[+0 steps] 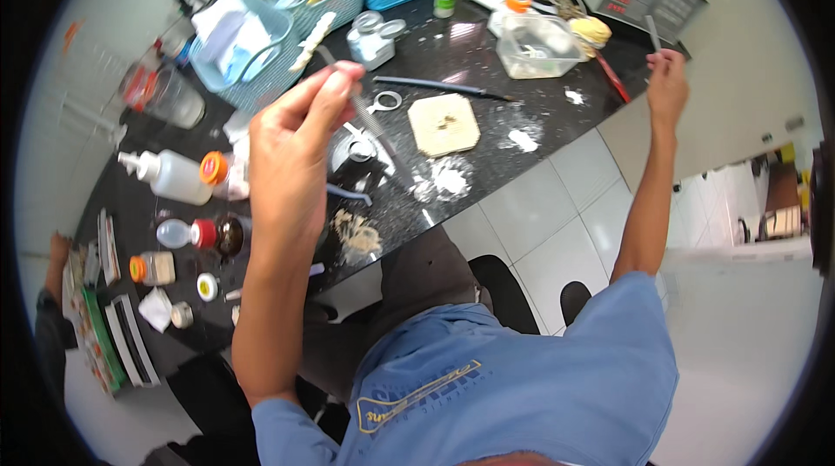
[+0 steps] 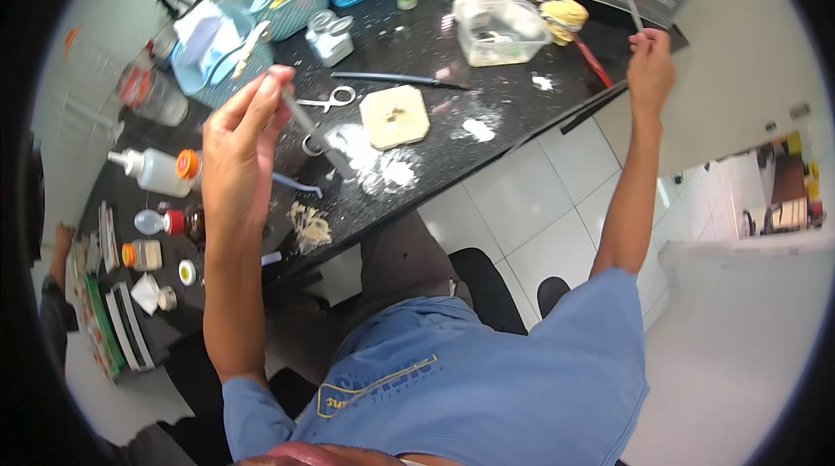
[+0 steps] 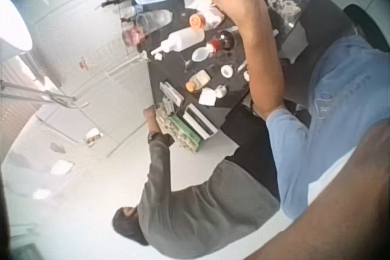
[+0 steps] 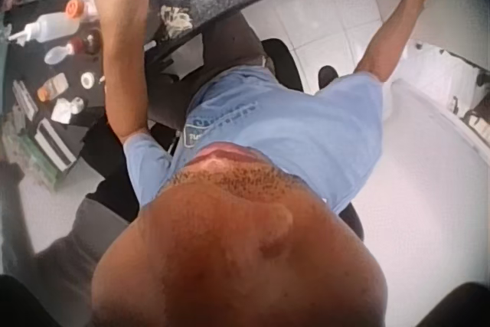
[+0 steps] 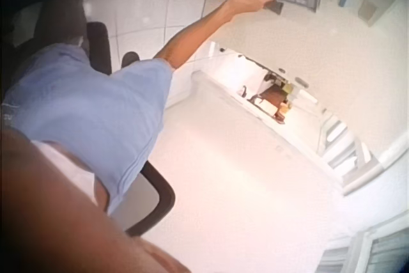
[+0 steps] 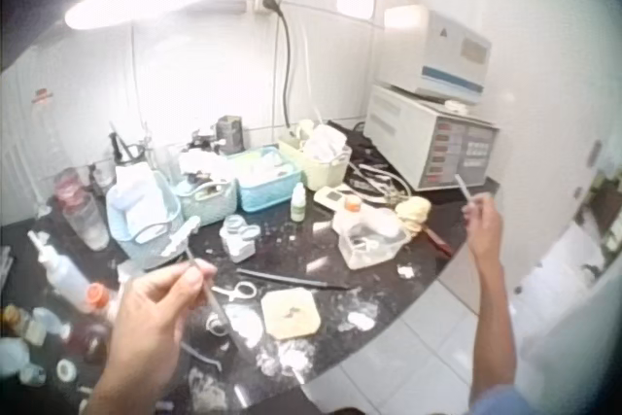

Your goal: The person holds a dental bridge using tweezers and applies a paste or coating to its surfaces using a small brush.

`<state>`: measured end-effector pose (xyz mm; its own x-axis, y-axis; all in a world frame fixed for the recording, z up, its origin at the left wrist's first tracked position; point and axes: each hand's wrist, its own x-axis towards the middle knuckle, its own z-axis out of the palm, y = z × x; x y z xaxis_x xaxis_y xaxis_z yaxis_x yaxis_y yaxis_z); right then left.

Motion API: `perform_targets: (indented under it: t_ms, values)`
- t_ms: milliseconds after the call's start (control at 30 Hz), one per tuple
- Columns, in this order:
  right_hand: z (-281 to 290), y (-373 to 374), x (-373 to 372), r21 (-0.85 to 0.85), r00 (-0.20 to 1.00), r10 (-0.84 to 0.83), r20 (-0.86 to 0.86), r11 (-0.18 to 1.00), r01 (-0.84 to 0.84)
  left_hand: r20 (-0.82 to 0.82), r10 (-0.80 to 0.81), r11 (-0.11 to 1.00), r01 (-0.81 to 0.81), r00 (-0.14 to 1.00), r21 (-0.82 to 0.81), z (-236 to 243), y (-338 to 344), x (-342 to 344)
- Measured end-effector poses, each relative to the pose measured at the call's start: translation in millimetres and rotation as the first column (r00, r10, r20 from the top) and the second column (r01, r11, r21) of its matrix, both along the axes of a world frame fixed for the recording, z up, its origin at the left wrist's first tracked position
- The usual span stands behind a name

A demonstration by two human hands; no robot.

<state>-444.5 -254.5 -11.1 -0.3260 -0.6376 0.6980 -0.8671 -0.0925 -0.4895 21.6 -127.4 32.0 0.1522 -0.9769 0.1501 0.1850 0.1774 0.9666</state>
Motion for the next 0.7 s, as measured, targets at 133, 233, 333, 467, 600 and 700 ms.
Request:
perform_targets:
  t_ms: [133,233,333,467,600,700]
  values:
    - [44,71,133,-0.024,0.846,0.528,0.071,0.849,-0.528,-0.002,-0.031,1.0,0.031,1.0,0.0,-4,0,3]
    - [49,98,206,0.104,0.449,0.759,-0.472,0.553,-0.826,0.013,-0.037,0.999,0.037,0.999,-0.004,-9,0,6]
    - [47,94,230,0.152,0.353,0.8,-0.485,0.475,-0.867,0.003,-0.03,0.999,0.03,1.0,0.019,-11,0,7]
    - [50,85,242,0.131,0.425,0.751,-0.505,0.554,-0.822,0.021,-0.08,0.996,0.079,0.997,0.041,-12,2,10]
    - [53,91,242,0.272,0.358,0.769,-0.529,0.553,-0.787,0.012,-0.09,0.996,0.09,0.996,0.017,-11,5,10]
    - [51,96,239,0.095,0.527,0.678,-0.512,0.654,-0.75,0.005,-0.08,0.997,0.08,0.997,-0.002,-10,6,12]
